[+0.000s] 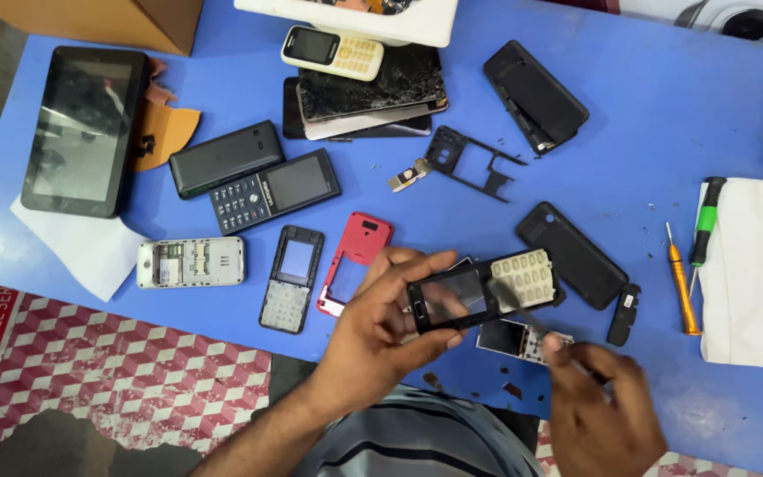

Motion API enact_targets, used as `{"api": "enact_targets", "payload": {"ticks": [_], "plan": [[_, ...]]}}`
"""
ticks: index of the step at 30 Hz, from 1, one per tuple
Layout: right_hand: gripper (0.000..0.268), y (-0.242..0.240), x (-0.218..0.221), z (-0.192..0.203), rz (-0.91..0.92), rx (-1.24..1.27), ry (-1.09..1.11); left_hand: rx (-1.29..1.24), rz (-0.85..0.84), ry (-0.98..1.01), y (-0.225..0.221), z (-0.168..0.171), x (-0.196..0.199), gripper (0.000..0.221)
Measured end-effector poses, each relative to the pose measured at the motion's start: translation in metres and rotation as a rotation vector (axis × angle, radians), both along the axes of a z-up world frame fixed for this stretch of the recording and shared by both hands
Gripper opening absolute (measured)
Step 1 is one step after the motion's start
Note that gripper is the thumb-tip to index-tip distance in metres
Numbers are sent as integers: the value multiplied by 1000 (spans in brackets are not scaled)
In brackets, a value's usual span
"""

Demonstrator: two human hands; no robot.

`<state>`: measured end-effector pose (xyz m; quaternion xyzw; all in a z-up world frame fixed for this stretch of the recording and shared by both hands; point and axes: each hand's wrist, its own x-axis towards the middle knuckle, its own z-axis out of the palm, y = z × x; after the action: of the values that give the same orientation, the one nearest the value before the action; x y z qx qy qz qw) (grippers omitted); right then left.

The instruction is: The person uses a prying tool to separate the front bezel and screen assembly from a black mobile phone. They repeatedly pry along the edges and corners of the device to release clips, then set the phone down and pick up another unit to repeat the process.

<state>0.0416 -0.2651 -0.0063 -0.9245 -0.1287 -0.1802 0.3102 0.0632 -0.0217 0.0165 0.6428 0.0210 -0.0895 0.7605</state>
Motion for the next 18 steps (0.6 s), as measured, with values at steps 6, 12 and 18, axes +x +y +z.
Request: {"api": "enact_targets", "payload": {"ticks": [6, 12, 18], "plan": [[38, 11, -12, 14, 50, -32, 28, -275, -112, -79, 0, -11, -13, 65], [39, 14, -18, 18, 193, -114, -27, -383, -180, -23, -2, -18, -18, 65], [35, 21, -27, 19, 224, -97, -4, -502, -203, 36, 1, -22, -22, 66]]}}
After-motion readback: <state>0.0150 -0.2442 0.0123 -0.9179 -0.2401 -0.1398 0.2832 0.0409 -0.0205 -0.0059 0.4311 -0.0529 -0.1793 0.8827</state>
